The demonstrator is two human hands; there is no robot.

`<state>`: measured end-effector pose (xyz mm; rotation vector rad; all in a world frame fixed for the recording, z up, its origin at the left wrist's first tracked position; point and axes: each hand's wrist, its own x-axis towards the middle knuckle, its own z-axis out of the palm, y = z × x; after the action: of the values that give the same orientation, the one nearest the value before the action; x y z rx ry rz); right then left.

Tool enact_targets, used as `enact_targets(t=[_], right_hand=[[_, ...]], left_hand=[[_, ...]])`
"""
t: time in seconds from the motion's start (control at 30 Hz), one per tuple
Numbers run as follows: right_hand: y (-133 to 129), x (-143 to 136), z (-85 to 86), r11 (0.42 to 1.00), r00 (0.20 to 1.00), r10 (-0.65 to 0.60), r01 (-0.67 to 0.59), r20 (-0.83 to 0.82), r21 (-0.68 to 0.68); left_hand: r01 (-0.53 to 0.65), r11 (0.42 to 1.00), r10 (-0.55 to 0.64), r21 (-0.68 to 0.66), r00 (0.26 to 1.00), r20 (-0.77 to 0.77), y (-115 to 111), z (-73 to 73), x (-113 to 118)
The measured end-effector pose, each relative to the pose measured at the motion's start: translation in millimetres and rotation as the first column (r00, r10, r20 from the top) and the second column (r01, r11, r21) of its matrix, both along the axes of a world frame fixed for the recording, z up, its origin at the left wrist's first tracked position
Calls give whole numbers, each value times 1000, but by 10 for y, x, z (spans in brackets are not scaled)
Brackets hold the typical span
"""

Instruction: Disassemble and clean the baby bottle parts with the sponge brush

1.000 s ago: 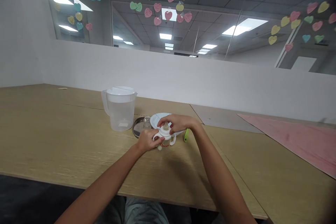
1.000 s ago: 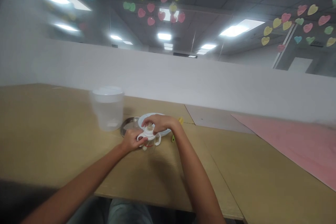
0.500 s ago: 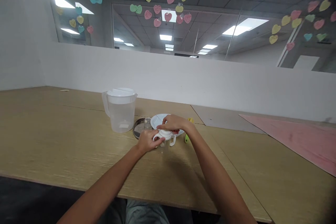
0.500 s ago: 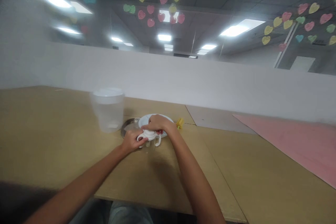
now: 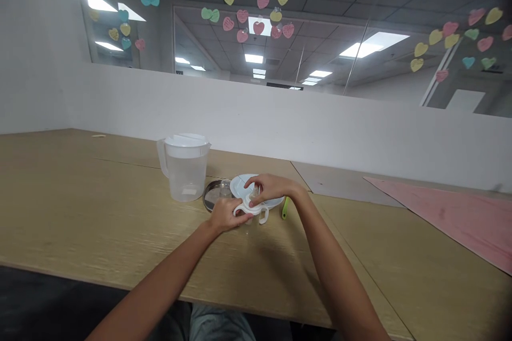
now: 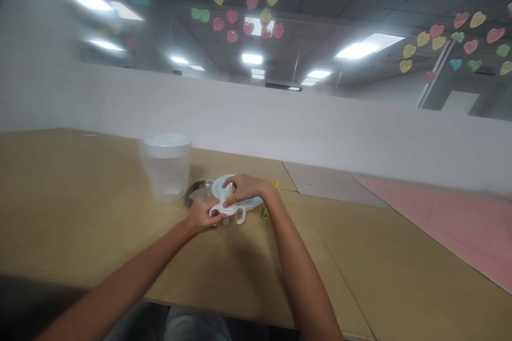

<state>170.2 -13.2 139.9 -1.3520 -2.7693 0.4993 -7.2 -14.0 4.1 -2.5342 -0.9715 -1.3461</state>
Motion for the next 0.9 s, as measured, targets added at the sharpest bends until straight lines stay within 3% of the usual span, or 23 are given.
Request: enact_targets(t=[0.37, 0.77, 0.9], right_hand=[[-88, -85, 22, 975, 980, -197, 195, -12, -104], [-82, -152, -70, 969, 969, -244, 245, 23, -25], [-112, -166, -63, 979, 980, -199, 200, 20, -47]], left_hand=[[4, 1000, -4, -18, 1000, 13, -65, -5, 67], [0, 1000, 0, 18, 1000, -5, -49, 0, 72], [-4, 1000, 4, 18, 1000, -4, -63, 12, 77]])
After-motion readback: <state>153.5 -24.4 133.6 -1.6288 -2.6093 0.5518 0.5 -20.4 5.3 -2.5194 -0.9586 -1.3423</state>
